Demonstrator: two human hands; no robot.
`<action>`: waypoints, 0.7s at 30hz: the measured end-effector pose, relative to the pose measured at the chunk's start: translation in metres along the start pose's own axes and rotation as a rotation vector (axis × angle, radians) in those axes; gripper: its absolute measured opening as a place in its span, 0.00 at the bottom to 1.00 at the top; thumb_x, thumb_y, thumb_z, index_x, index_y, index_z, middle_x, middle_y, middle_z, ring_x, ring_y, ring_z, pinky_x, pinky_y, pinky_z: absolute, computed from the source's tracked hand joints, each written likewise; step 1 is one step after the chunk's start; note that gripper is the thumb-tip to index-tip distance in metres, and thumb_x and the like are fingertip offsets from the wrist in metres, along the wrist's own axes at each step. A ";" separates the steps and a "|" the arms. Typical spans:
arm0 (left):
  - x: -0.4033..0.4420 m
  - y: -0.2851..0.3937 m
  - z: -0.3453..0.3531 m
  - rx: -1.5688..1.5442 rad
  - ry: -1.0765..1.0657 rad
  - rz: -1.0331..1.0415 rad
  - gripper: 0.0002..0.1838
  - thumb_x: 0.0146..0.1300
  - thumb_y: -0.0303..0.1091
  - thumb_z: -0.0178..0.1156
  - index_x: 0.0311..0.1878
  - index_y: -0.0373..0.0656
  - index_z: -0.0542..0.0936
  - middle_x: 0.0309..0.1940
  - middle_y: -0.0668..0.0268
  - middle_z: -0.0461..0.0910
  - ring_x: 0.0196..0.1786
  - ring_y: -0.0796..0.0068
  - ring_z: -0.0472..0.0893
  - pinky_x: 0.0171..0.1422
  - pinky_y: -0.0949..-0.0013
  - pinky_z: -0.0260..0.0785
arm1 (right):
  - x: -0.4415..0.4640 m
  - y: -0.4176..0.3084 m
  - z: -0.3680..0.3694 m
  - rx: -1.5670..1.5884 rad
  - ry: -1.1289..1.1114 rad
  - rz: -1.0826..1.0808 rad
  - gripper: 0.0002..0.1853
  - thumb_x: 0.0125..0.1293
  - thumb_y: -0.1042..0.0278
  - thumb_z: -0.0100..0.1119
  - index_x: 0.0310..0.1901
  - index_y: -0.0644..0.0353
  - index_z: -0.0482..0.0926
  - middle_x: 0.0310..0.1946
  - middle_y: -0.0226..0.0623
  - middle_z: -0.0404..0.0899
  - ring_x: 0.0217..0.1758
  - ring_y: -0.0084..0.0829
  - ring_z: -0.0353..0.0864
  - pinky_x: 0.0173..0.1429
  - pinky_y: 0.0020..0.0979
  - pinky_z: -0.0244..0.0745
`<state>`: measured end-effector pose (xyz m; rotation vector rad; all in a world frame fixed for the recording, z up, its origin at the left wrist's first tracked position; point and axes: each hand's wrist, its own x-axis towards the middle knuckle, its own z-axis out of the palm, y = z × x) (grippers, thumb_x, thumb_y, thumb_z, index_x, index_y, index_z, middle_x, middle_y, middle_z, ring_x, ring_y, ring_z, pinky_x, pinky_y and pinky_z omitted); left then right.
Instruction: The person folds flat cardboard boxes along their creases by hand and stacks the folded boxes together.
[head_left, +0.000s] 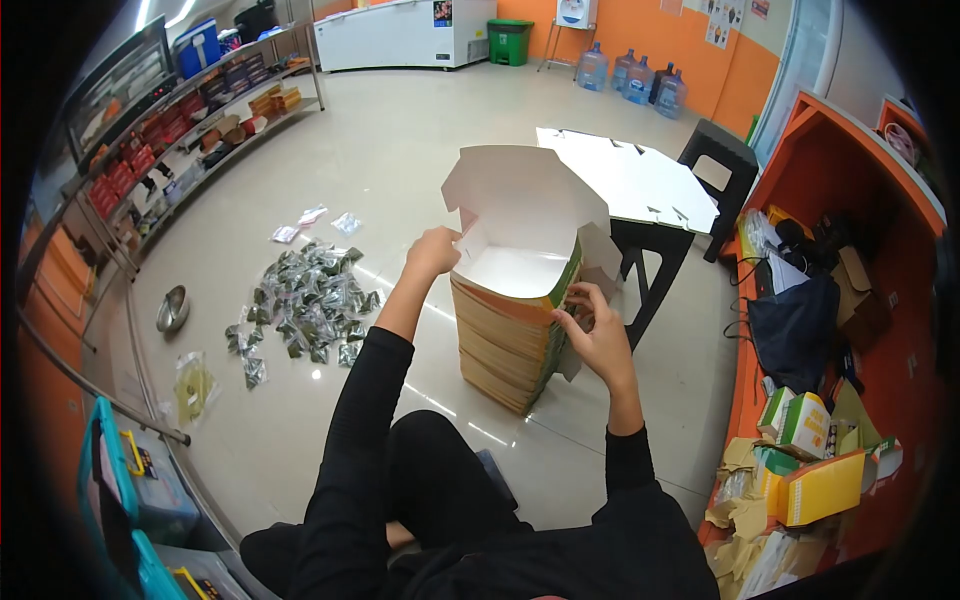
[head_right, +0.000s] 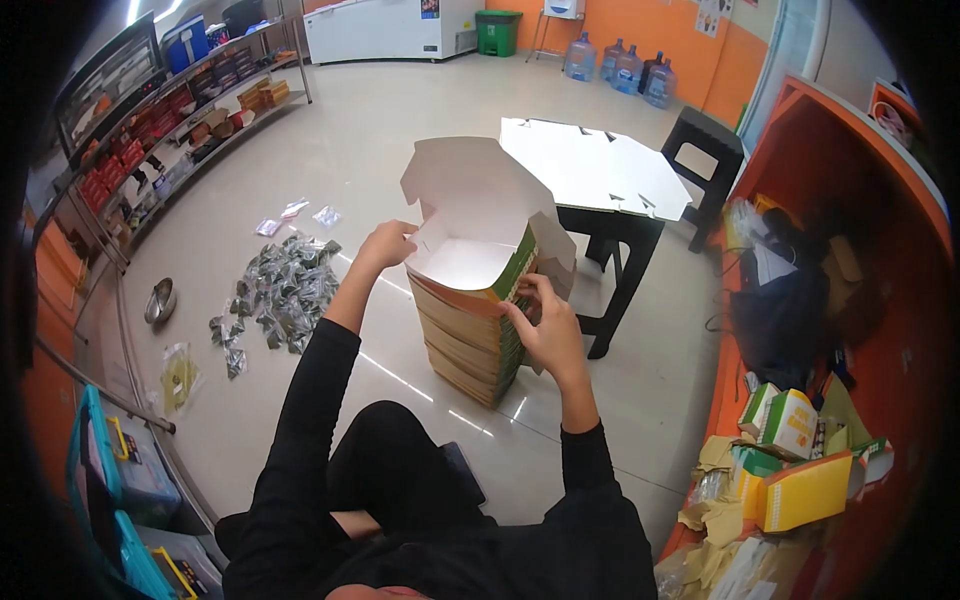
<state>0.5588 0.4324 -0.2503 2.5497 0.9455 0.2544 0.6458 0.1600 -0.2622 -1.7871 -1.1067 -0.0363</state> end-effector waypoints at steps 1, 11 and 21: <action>0.000 0.001 -0.002 -0.002 -0.003 -0.002 0.22 0.46 0.30 0.53 0.48 0.56 0.78 0.42 0.58 0.78 0.45 0.58 0.77 0.49 0.61 0.70 | 0.001 0.001 -0.001 -0.001 -0.003 0.003 0.22 0.53 0.60 0.62 0.45 0.62 0.70 0.31 0.39 0.78 0.28 0.30 0.76 0.30 0.30 0.70; 0.014 -0.007 0.002 0.074 -0.037 0.033 0.22 0.47 0.30 0.54 0.49 0.59 0.77 0.43 0.60 0.78 0.46 0.61 0.77 0.48 0.62 0.70 | 0.003 0.003 -0.003 -0.320 0.069 -0.238 0.14 0.49 0.61 0.65 0.35 0.59 0.77 0.26 0.28 0.78 0.28 0.28 0.72 0.30 0.27 0.68; -0.046 0.109 -0.002 -0.245 -0.032 0.350 0.25 0.51 0.54 0.58 0.38 0.38 0.79 0.34 0.52 0.79 0.39 0.56 0.79 0.43 0.62 0.70 | 0.011 -0.006 -0.010 -0.285 -0.145 -0.158 0.13 0.46 0.58 0.66 0.26 0.57 0.76 0.26 0.26 0.76 0.31 0.33 0.70 0.36 0.31 0.68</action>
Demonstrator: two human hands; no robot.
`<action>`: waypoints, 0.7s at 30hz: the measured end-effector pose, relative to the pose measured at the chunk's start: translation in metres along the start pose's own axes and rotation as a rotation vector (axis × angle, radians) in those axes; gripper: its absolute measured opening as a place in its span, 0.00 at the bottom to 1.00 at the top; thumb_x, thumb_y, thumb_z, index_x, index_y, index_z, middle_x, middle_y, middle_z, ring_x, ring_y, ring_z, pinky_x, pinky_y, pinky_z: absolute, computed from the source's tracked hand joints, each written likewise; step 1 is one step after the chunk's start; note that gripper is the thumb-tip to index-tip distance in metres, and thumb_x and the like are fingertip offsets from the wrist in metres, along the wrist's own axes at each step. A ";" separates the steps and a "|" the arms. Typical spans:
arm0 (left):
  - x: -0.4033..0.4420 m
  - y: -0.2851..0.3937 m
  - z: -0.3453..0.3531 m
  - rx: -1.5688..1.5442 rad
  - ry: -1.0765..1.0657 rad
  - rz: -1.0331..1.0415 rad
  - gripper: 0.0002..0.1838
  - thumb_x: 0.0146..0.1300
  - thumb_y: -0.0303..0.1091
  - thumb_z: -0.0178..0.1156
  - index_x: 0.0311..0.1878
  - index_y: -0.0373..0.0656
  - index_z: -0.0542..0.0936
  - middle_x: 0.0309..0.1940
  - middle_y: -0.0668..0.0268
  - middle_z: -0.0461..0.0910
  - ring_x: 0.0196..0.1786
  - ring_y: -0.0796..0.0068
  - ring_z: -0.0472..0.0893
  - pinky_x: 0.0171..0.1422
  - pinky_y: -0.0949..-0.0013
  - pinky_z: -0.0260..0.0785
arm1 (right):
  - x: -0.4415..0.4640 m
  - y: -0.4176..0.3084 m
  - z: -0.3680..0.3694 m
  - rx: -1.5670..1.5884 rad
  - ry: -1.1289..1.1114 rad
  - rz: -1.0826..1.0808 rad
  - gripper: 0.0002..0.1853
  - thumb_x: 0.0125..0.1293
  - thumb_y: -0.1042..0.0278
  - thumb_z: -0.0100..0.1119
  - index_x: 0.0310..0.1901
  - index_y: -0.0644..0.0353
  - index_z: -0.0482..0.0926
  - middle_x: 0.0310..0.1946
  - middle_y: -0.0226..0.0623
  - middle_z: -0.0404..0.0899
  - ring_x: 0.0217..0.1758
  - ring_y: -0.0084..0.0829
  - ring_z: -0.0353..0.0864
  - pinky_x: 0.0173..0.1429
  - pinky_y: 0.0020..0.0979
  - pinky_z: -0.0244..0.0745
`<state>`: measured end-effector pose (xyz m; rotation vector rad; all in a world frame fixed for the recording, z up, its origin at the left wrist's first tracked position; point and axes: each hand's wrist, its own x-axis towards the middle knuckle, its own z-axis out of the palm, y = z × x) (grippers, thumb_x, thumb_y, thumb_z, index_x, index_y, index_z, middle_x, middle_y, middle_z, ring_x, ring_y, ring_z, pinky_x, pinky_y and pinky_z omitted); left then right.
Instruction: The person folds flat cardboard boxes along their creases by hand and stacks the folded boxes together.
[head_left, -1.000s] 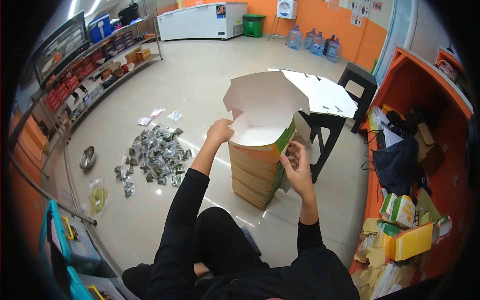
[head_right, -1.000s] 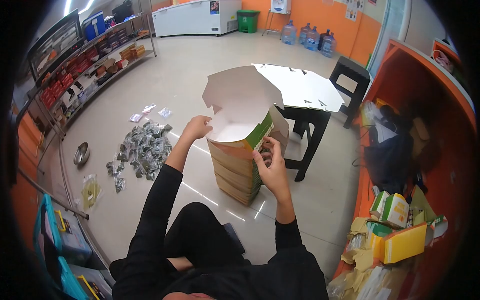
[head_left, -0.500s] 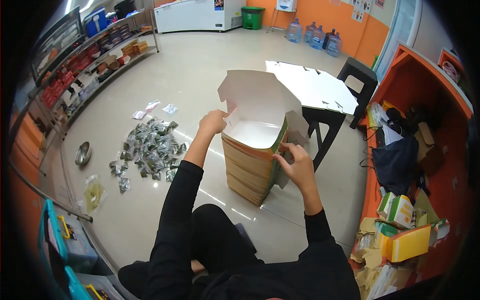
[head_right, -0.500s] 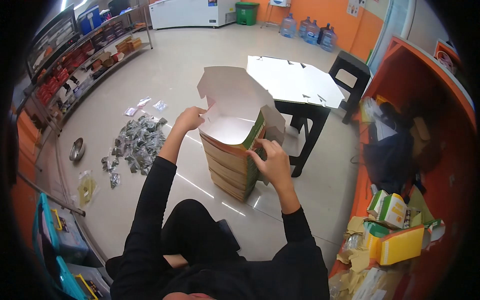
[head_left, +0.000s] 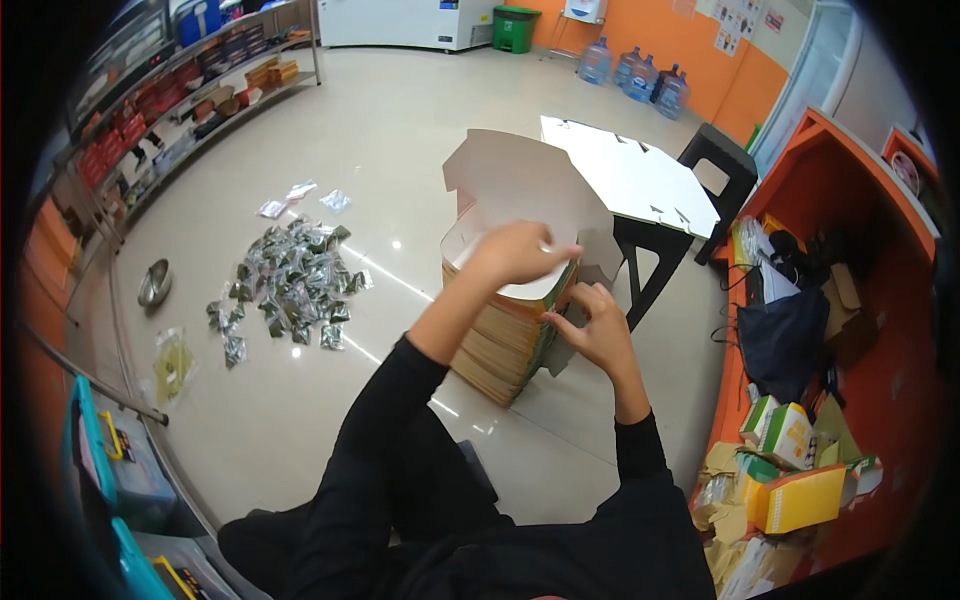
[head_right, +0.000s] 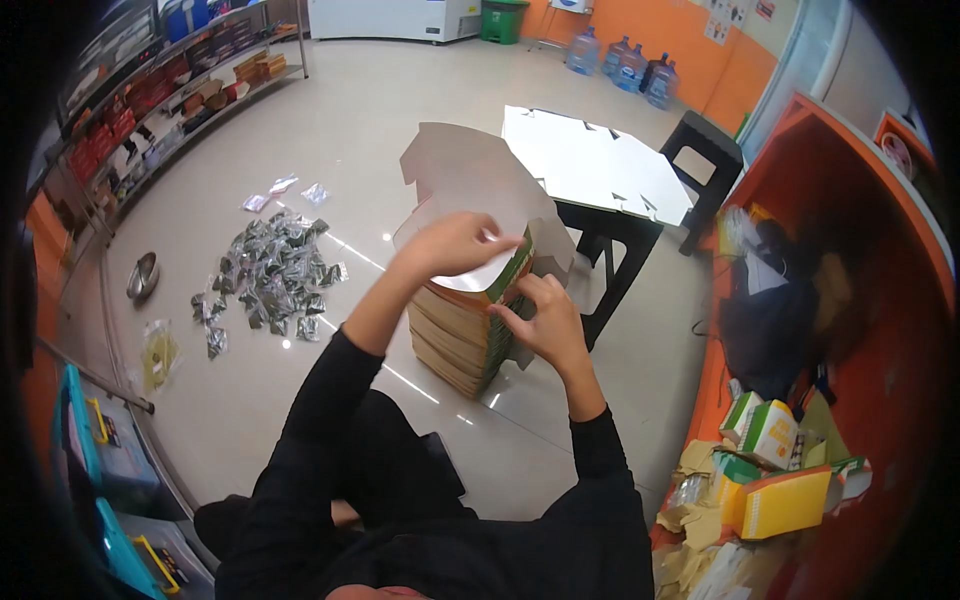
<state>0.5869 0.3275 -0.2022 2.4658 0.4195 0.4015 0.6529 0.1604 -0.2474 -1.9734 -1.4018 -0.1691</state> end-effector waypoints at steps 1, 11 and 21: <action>0.006 0.011 0.009 0.032 -0.014 -0.030 0.26 0.49 0.55 0.59 0.36 0.38 0.79 0.34 0.52 0.79 0.38 0.56 0.79 0.42 0.62 0.71 | 0.001 0.003 0.000 -0.010 -0.015 -0.011 0.13 0.46 0.58 0.66 0.26 0.57 0.76 0.26 0.26 0.76 0.31 0.33 0.70 0.36 0.31 0.68; 0.035 0.014 0.057 0.127 0.154 -0.079 0.14 0.39 0.32 0.61 0.33 0.39 0.79 0.32 0.53 0.79 0.36 0.53 0.79 0.42 0.59 0.72 | 0.016 0.016 -0.017 -0.311 -0.057 -0.379 0.17 0.43 0.55 0.67 0.29 0.59 0.76 0.32 0.30 0.73 0.36 0.35 0.68 0.39 0.33 0.68; 0.035 0.024 0.057 0.136 0.095 -0.155 0.12 0.41 0.33 0.62 0.31 0.39 0.80 0.32 0.54 0.79 0.38 0.55 0.80 0.41 0.62 0.73 | 0.023 0.028 -0.021 -0.386 -0.102 -0.367 0.21 0.42 0.53 0.66 0.34 0.58 0.76 0.32 0.32 0.72 0.34 0.35 0.68 0.38 0.32 0.68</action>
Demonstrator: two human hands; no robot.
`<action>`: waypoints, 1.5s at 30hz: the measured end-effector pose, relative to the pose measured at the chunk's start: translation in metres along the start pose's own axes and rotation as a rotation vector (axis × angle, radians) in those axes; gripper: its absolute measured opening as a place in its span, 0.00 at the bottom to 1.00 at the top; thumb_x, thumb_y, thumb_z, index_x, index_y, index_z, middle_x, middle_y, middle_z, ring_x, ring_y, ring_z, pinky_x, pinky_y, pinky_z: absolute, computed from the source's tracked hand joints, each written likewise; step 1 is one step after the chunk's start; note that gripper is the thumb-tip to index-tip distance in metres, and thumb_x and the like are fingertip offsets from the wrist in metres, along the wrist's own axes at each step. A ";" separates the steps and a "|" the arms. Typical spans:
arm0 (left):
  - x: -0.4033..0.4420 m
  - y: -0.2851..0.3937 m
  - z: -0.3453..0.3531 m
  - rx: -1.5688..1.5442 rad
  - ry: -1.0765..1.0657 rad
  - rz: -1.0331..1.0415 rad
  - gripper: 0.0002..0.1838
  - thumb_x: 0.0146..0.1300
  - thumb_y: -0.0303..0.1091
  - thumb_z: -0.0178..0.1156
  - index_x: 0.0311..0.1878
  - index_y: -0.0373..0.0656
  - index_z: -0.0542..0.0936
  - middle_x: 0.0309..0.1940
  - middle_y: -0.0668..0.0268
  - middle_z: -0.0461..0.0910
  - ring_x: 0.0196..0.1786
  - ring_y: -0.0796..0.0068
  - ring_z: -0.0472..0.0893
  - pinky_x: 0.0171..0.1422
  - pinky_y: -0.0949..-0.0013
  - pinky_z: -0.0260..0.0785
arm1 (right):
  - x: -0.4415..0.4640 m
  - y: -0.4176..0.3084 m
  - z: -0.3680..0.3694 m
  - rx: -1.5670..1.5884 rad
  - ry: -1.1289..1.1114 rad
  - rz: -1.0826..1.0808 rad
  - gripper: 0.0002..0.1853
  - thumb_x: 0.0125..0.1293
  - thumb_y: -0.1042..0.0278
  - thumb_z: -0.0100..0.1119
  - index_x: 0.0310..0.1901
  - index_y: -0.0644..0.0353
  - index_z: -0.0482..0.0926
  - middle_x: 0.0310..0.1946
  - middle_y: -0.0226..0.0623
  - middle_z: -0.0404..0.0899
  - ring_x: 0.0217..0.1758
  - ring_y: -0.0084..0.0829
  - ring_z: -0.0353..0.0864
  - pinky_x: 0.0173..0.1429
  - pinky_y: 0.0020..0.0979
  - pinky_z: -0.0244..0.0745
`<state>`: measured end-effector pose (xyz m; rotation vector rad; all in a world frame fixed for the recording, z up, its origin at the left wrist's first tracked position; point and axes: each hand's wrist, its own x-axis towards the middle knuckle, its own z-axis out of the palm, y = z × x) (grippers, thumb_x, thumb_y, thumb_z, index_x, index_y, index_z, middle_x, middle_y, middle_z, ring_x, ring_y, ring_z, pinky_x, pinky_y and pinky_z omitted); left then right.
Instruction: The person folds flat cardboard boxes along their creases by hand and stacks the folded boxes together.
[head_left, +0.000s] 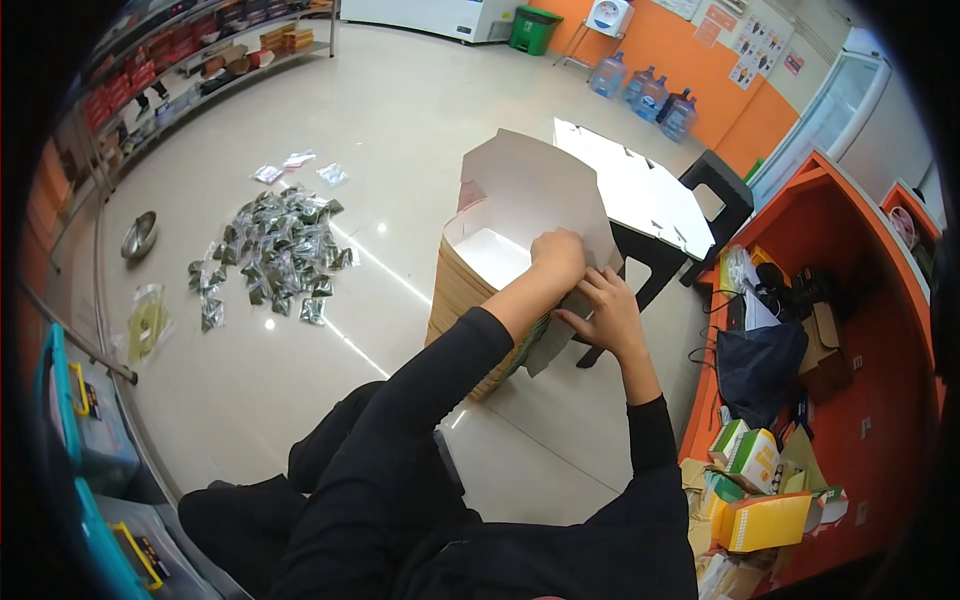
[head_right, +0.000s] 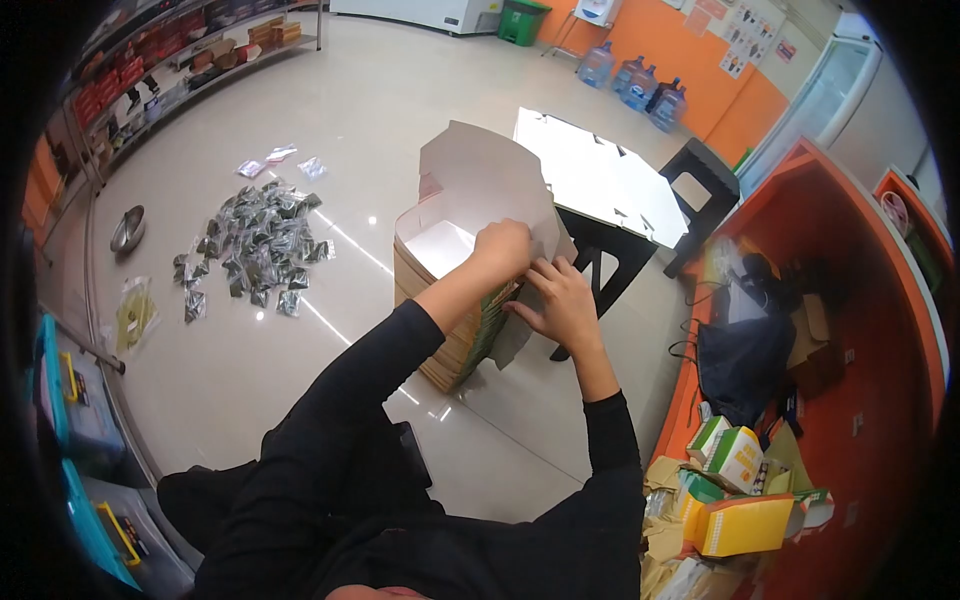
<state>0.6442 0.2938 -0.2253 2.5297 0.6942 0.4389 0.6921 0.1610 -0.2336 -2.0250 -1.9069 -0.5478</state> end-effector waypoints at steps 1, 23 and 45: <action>-0.001 0.004 -0.001 0.057 -0.035 -0.004 0.11 0.42 0.33 0.62 0.31 0.40 0.80 0.32 0.55 0.79 0.38 0.56 0.80 0.40 0.63 0.73 | 0.000 0.001 0.001 0.001 -0.003 -0.002 0.21 0.42 0.53 0.66 0.34 0.58 0.76 0.32 0.32 0.72 0.34 0.35 0.68 0.38 0.32 0.68; 0.022 -0.121 -0.030 0.036 0.108 -0.214 0.18 0.64 0.44 0.41 0.43 0.45 0.77 0.35 0.50 0.77 0.42 0.51 0.76 0.47 0.54 0.68 | 0.012 -0.032 0.032 0.273 0.343 0.333 0.19 0.58 0.58 0.53 0.45 0.67 0.73 0.50 0.47 0.70 0.53 0.48 0.69 0.56 0.39 0.64; 0.023 -0.137 -0.003 0.133 0.381 -0.067 0.13 0.61 0.37 0.48 0.44 0.46 0.78 0.31 0.56 0.80 0.37 0.58 0.79 0.41 0.62 0.71 | 0.002 -0.024 0.063 0.312 0.463 0.365 0.19 0.58 0.62 0.51 0.46 0.67 0.73 0.48 0.47 0.72 0.51 0.45 0.71 0.56 0.36 0.65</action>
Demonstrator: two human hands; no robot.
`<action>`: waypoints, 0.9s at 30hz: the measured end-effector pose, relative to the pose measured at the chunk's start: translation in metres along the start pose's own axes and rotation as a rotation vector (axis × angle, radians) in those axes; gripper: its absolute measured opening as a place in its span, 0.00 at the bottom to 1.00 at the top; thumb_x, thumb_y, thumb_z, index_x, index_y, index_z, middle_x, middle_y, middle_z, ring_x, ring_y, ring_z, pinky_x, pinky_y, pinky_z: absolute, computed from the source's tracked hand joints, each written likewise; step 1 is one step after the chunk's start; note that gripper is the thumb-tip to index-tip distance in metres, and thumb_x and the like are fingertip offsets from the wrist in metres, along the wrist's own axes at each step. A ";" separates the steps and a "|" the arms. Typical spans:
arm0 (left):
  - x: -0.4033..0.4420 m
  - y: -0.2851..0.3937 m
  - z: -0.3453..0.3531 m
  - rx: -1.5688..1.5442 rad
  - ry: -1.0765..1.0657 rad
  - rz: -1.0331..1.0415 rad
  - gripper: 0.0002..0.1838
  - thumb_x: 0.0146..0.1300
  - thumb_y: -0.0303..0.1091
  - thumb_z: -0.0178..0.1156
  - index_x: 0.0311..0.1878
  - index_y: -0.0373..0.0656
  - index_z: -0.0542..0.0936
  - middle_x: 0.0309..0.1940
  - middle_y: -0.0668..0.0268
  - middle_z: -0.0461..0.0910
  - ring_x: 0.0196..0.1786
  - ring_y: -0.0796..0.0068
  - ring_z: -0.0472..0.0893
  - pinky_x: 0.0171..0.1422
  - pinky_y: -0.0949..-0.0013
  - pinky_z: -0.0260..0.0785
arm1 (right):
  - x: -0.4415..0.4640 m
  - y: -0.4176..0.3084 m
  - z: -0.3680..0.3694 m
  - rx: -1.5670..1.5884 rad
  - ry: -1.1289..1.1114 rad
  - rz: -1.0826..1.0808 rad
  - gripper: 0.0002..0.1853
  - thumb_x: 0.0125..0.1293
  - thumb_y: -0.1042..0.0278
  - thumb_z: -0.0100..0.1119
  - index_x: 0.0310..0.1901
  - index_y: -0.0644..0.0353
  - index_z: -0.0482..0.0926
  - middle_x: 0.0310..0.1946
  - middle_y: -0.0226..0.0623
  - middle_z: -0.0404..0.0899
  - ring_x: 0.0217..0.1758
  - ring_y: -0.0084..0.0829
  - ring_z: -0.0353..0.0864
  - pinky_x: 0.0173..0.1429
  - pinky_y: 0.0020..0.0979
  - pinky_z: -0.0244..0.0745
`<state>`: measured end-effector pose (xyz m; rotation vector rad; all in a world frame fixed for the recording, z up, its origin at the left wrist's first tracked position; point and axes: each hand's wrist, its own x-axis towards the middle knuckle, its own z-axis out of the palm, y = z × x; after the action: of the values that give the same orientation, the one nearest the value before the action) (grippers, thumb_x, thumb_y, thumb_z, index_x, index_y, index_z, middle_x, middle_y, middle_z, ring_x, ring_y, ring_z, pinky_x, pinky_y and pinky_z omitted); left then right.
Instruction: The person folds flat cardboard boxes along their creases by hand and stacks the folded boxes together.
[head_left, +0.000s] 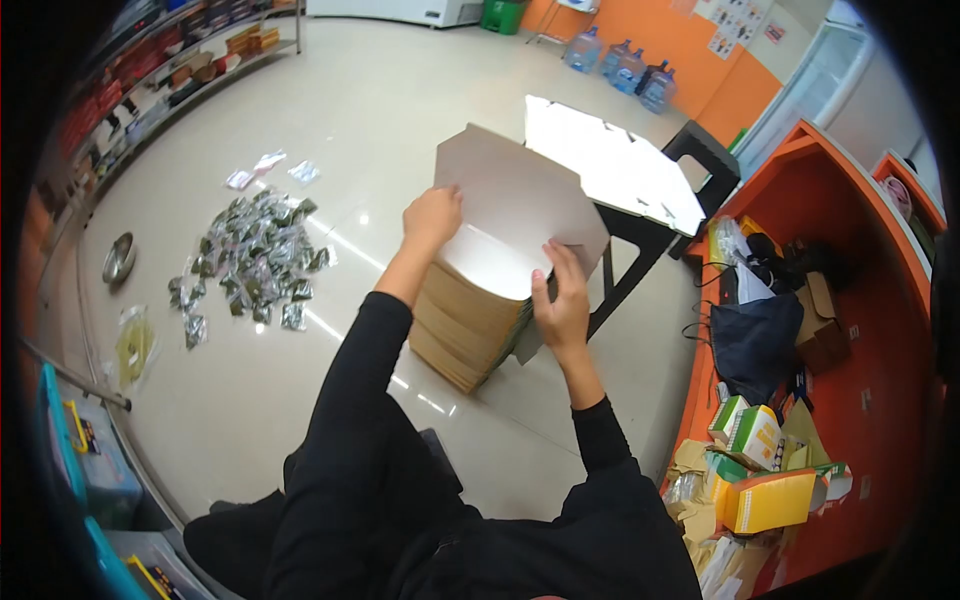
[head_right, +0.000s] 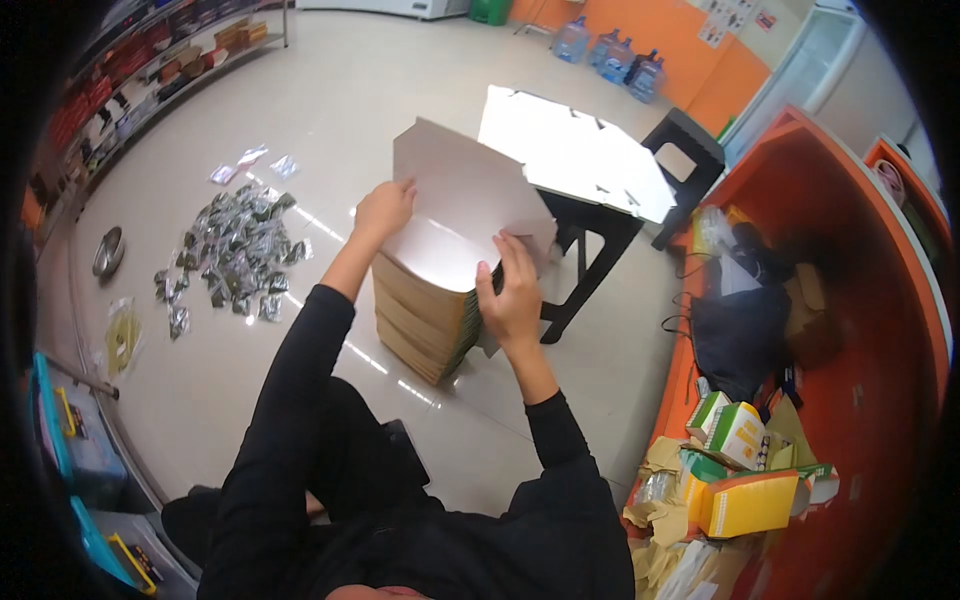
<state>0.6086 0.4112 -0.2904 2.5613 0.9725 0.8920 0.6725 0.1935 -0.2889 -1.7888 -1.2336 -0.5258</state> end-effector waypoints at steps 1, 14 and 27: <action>0.004 -0.005 -0.004 -0.217 -0.094 -0.075 0.14 0.61 0.38 0.48 0.45 0.45 0.77 0.31 0.56 0.79 0.37 0.58 0.79 0.43 0.63 0.70 | -0.002 -0.006 -0.004 -0.014 0.024 -0.007 0.19 0.58 0.62 0.51 0.46 0.67 0.73 0.48 0.47 0.72 0.51 0.45 0.71 0.56 0.36 0.65; -0.209 -0.168 -0.095 -0.871 -0.067 -0.548 0.20 0.64 0.42 0.47 0.55 0.41 0.69 0.46 0.63 0.74 0.42 0.74 0.75 0.45 0.73 0.66 | 0.111 0.093 -0.062 -0.342 -0.087 -0.296 0.22 0.42 0.78 0.51 0.45 0.58 0.73 0.45 0.38 0.73 0.49 0.39 0.71 0.54 0.37 0.65; -0.419 -0.253 -0.172 -0.766 0.320 -0.995 0.19 0.65 0.44 0.44 0.53 0.45 0.70 0.45 0.67 0.73 0.43 0.75 0.74 0.44 0.73 0.64 | 0.205 0.093 -0.101 -0.607 0.311 -0.179 0.13 0.55 0.72 0.49 0.42 0.54 0.77 0.31 0.46 0.78 0.33 0.48 0.77 0.38 0.45 0.73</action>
<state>0.1248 0.3225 -0.4568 1.0972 1.4090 1.0480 0.8551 0.2052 -0.1234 -1.9831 -1.0847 -1.3419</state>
